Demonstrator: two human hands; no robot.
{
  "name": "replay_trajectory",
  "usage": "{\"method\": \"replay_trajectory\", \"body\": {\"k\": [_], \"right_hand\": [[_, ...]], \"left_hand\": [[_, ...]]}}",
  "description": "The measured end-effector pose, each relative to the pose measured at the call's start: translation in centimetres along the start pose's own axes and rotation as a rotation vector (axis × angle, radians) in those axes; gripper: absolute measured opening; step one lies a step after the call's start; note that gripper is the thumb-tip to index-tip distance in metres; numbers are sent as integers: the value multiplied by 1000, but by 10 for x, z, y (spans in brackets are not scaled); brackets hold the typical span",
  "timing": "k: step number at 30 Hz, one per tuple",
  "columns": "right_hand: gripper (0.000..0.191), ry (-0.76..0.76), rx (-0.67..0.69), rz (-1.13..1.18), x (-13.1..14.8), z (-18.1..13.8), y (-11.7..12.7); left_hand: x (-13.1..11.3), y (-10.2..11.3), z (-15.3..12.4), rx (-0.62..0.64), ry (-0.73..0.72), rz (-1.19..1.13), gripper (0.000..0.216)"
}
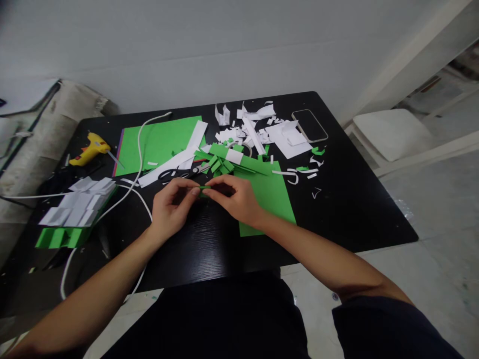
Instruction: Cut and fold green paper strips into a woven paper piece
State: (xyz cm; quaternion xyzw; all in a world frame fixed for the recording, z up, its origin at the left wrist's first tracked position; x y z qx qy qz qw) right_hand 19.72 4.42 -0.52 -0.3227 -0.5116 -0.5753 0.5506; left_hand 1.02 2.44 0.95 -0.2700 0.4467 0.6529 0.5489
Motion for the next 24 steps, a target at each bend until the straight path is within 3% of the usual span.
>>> {"method": "replay_trajectory", "body": {"k": [24], "right_hand": [[17,19,2,-19,3,1,1]], "left_hand": [[-2,1,1,41,-6,-4,6]]}}
Point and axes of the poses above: each hand's wrist, its own z-axis towards the middle knuckle, its own y-axis out of the back of the hand, x = y × z, the point moved 3 cm from there along z, towards the middle knuckle, and after that the axes turned 9 degrees about -z, right-handed, at the moved point
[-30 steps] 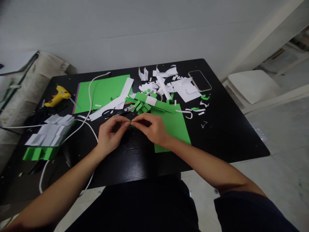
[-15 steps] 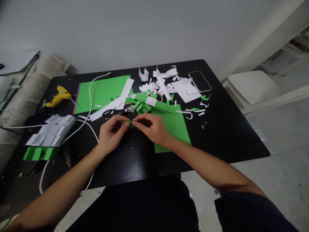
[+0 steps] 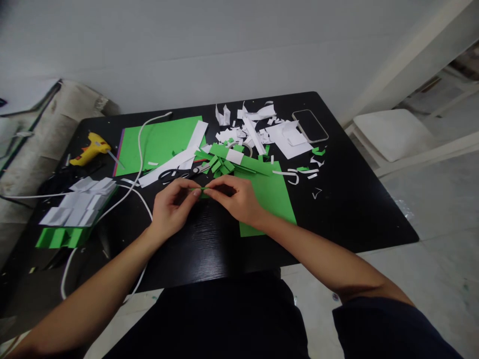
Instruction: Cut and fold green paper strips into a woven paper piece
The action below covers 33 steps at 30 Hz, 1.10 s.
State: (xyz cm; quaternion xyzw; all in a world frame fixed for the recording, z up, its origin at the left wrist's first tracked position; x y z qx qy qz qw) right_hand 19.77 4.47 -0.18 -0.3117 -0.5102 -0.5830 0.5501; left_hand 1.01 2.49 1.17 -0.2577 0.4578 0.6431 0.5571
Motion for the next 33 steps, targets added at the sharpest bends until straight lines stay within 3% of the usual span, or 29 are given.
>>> {"method": "replay_trajectory", "body": {"k": [14,33], "right_hand": [[15,-51,2,68,2,2,2],[15,-110,35,121,4,1,2]], "left_hand": [[11,-2,-3,-40,91,-80,11],[-1,2,0,-38,23,13,7]]}}
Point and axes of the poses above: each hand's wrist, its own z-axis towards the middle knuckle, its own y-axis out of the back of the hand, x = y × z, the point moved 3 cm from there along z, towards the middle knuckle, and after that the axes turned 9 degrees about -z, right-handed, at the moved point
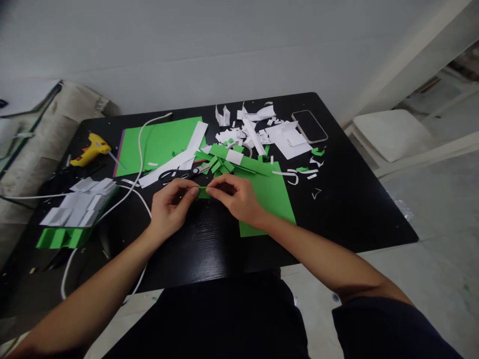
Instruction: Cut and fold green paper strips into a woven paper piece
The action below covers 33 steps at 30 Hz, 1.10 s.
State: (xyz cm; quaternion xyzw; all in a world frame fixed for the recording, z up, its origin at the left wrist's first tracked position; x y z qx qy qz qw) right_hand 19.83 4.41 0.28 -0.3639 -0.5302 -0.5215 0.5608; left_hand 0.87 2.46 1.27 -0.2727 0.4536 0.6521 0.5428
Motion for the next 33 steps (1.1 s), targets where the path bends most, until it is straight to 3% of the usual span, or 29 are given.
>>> {"method": "replay_trajectory", "body": {"k": [5,14,20,24,33], "right_hand": [[21,-31,32,64,-4,2,-1],[23,-241,284,410,-21,6,-7],[30,-355,321,540,-24,6,-9],[36,-391,350,532,-25,6,-9],[24,-362,328,479,-25,7,-9]], "left_hand": [[3,-1,1,14,40,-21,7],[3,0,6,57,-28,-5,13],[11,-3,3,10,110,-97,16],[11,-2,3,19,122,-56,4],[13,-2,4,55,34,-36,6]]}}
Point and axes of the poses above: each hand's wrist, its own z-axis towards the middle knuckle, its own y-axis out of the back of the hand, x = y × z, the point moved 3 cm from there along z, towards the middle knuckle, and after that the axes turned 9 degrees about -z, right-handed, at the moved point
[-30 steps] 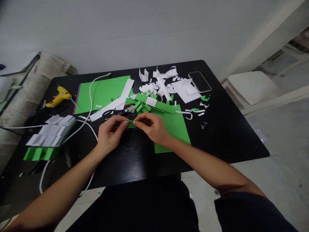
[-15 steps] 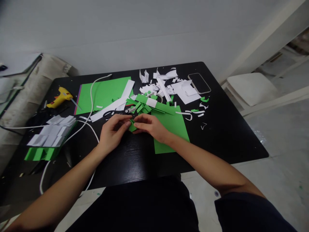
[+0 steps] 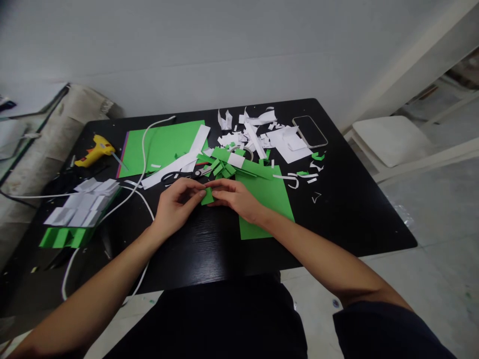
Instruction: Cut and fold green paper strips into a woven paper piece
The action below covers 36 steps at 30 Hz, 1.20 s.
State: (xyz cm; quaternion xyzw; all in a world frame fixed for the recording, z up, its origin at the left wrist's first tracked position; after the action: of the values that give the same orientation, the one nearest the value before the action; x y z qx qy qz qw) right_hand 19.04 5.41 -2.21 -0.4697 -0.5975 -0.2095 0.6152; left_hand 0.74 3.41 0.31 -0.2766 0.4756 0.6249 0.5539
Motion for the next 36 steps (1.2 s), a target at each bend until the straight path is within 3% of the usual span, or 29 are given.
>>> {"method": "replay_trajectory", "body": {"k": [6,12,17,26,30,36], "right_hand": [[28,43,-75,-89,2,-3,1],[26,76,-186,-106,2,0,9],[25,80,-243,-13,2,1,13],[33,140,-287,-3,12,1,18],[39,194,-333,-66,20,-1,21],[33,260,-329,-155,26,0,25]], "left_hand": [[-3,5,2,-24,7,87,9],[6,28,10,-83,63,537,21],[20,38,10,-46,161,848,26],[27,47,14,184,145,889,21],[25,50,14,209,121,939,18],[18,60,16,165,217,885,25]]}}
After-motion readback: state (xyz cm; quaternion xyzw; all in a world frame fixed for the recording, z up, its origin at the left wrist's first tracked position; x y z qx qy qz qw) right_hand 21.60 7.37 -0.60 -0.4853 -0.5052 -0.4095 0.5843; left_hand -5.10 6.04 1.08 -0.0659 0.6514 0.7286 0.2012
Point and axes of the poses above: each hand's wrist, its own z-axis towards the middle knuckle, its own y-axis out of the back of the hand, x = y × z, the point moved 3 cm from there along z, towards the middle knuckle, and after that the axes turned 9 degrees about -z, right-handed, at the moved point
